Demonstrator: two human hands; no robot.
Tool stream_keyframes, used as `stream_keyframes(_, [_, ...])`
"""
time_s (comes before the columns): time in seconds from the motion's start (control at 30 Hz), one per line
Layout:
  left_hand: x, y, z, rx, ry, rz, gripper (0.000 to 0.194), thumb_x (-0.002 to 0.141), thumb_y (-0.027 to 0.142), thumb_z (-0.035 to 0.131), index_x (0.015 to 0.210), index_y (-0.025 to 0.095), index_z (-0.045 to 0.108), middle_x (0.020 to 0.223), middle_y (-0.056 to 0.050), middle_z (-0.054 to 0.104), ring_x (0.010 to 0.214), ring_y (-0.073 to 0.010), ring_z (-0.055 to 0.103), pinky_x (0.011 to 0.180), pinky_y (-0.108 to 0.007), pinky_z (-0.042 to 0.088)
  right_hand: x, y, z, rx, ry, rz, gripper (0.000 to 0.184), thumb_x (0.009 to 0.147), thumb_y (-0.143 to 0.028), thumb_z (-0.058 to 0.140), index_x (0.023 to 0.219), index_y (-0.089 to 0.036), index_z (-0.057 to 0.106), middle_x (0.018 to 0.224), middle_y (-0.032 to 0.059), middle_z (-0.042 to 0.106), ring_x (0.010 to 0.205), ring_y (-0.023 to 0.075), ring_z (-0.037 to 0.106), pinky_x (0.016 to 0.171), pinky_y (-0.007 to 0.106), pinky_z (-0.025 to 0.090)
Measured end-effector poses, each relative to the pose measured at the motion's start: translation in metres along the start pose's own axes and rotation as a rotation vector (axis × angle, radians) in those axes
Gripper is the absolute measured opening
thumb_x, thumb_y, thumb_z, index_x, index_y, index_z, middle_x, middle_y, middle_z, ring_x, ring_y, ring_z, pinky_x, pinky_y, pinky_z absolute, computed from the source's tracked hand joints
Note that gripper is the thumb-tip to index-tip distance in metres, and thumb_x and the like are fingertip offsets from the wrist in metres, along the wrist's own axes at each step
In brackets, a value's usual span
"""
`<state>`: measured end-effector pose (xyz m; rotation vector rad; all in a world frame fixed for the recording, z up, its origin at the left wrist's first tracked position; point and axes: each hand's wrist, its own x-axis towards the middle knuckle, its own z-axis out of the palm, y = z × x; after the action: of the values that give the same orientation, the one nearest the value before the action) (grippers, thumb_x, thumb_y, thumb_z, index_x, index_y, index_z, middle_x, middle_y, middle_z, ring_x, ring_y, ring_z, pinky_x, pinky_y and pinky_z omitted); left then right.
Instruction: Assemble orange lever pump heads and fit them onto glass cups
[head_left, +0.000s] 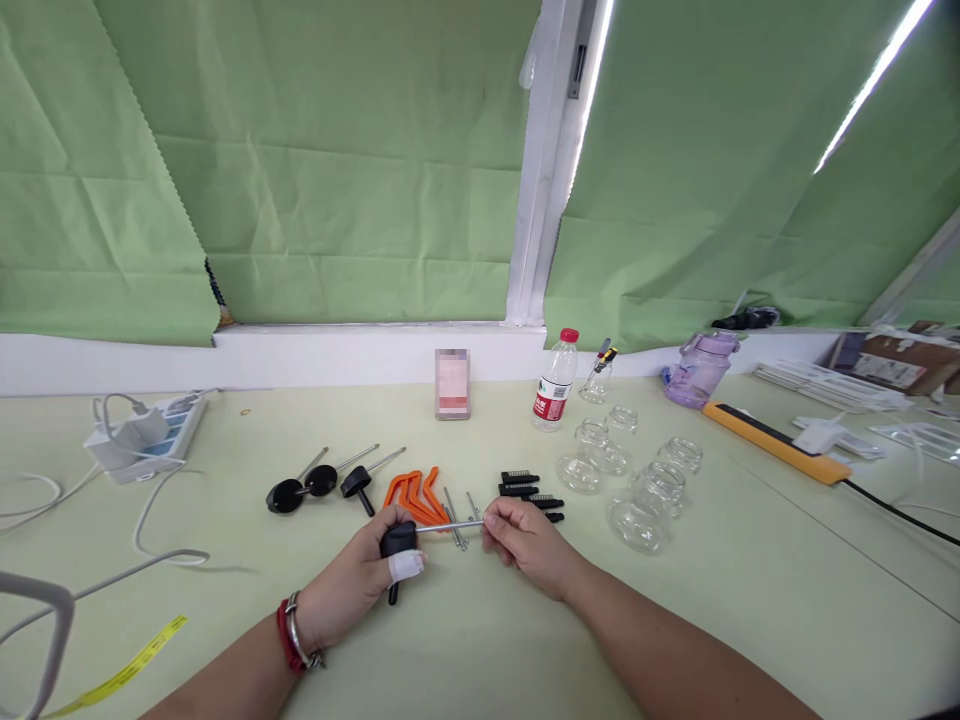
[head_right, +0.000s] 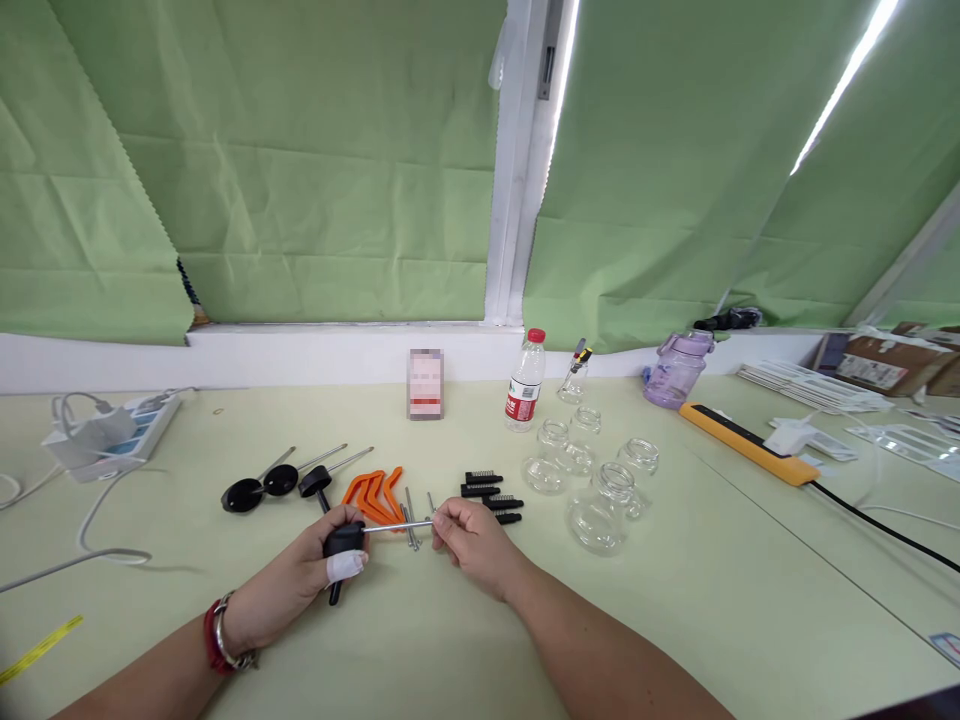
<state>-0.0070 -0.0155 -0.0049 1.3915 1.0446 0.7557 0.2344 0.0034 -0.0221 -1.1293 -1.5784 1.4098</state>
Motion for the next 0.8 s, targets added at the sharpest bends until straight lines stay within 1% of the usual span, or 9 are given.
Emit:
stream_keyframes(0.3, [0.0,0.0002,-0.0003,0.004,-0.004,-0.004,0.026,0.077,0.029,0.061,0.097,0.021,0.047,0.079,0.003,0.048,0.067,-0.0118,0.039,0.059,-0.022,0.034,0.0005,0.0014,0.0008,-0.027,0.01,-0.03,0.039,0.087,-0.052,0.046,0.07,-0.017,0.051,0.069,0.0011,0.058,0.048,0.0076,0.039,0.05,0.023,0.032])
stream_keyframes(0.47, [0.0003,0.0,0.0002,-0.001,0.022,-0.009,0.026,0.075,0.029,0.062,0.096,0.022,0.048,0.077,0.004,0.046,0.068,-0.0122,0.039,0.059,-0.022,0.033,0.0003,0.0008,0.0008,-0.027,0.005,-0.037,0.043,0.087,-0.055,0.044,0.069,-0.016,0.052,0.068,0.0013,0.057,0.048,0.0077,0.039,0.049,0.023,0.032])
stream_keyframes(0.57, [0.0004,0.002,0.0008,0.004,0.022,0.001,0.024,0.075,0.03,0.062,0.093,0.022,0.048,0.077,0.004,0.044,0.067,-0.0119,0.038,0.058,-0.022,0.033,-0.001,-0.0004,0.0001,0.024,-0.004,-0.039,0.038,0.088,-0.053,0.044,0.076,-0.017,0.051,0.071,0.0009,0.058,0.048,0.0072,0.038,0.048,0.022,0.03])
stream_keyframes(0.7, [0.0,0.0053,0.0016,0.03,0.014,0.005,0.025,0.074,0.033,0.063,0.088,0.021,0.048,0.077,0.003,0.044,0.066,-0.0119,0.038,0.058,-0.022,0.033,-0.0012,0.0002,-0.0011,0.096,-0.041,-0.004,0.029,0.083,-0.048,0.054,0.089,-0.02,0.049,0.072,-0.0013,0.057,0.05,0.0073,0.038,0.048,0.021,0.03])
stream_keyframes(0.8, [0.0001,0.0055,0.0019,0.019,0.013,-0.001,0.025,0.074,0.034,0.064,0.088,0.021,0.048,0.076,0.004,0.044,0.065,-0.0118,0.037,0.058,-0.021,0.033,0.0,0.0027,-0.0014,0.107,-0.057,-0.006,0.026,0.081,-0.044,0.057,0.088,-0.02,0.047,0.07,-0.0024,0.056,0.049,0.0071,0.038,0.048,0.021,0.03])
